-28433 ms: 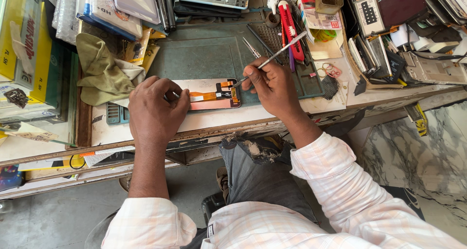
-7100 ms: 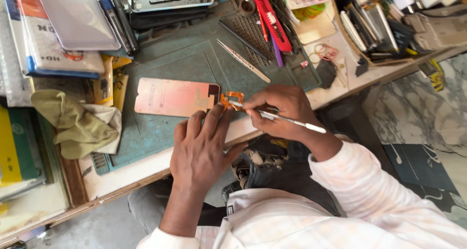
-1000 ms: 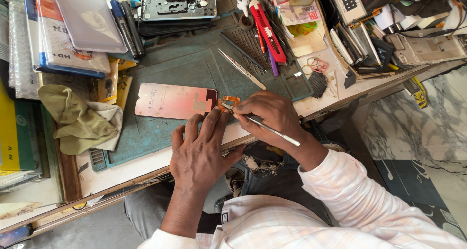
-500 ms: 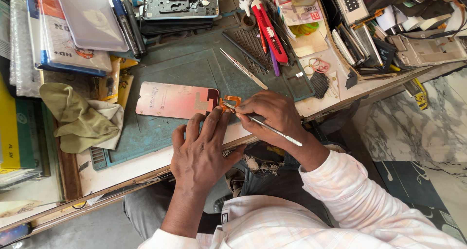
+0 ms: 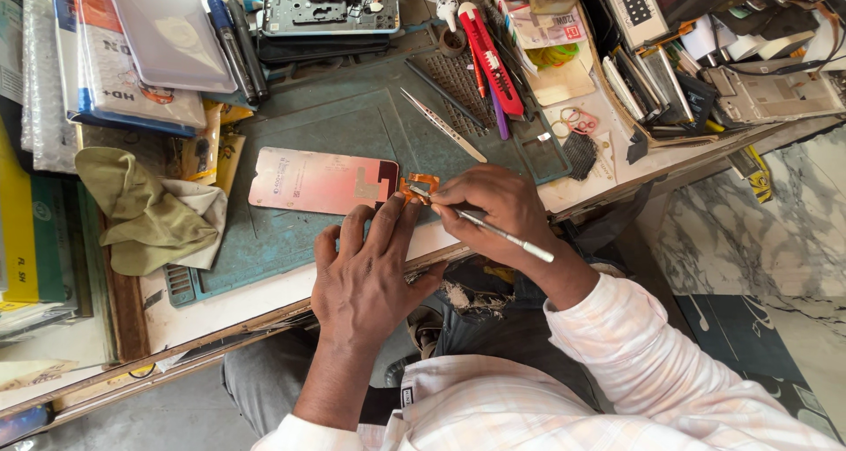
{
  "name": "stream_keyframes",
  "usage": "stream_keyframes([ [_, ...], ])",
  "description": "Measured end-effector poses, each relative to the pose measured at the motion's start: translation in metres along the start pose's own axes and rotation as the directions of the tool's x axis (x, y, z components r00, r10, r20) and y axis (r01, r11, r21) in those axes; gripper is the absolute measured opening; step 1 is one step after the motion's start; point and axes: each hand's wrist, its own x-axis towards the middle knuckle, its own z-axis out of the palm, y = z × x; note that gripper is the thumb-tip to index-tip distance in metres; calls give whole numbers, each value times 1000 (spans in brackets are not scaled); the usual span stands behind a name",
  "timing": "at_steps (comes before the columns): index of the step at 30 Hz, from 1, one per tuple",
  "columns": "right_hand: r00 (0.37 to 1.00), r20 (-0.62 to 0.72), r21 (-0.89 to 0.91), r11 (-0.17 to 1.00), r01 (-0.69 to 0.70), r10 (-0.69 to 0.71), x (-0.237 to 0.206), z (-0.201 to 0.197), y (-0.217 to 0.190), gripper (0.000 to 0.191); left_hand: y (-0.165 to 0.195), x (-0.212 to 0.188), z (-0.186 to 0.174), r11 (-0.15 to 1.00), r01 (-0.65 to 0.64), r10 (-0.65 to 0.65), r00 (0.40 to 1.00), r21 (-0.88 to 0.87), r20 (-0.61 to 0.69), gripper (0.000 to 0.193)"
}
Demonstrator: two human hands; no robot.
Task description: The person uses a metal spudger to carefully pry and lift a flexible ribbon cable from a smartphone screen assembly. They then reposition the cable and continue to adjust its placement with the tool.
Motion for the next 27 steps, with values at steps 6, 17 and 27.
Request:
stream_keyframes([
  [6, 1000, 24, -45, 999, -2, 3, -1, 0, -3, 17, -1, 0, 2, 1000, 1, -1, 1000, 7, 20, 87],
  [17, 998, -13, 36, 998, -58, 58, -3, 1, 1, 16, -1, 0, 2, 1000, 1, -1, 1000, -12, -14, 85],
  [27, 1000, -7, -2, 1000, -26, 26, -2, 2, 1, 15, -1, 0, 3, 1000, 1, -1, 1000, -3, 5, 85],
])
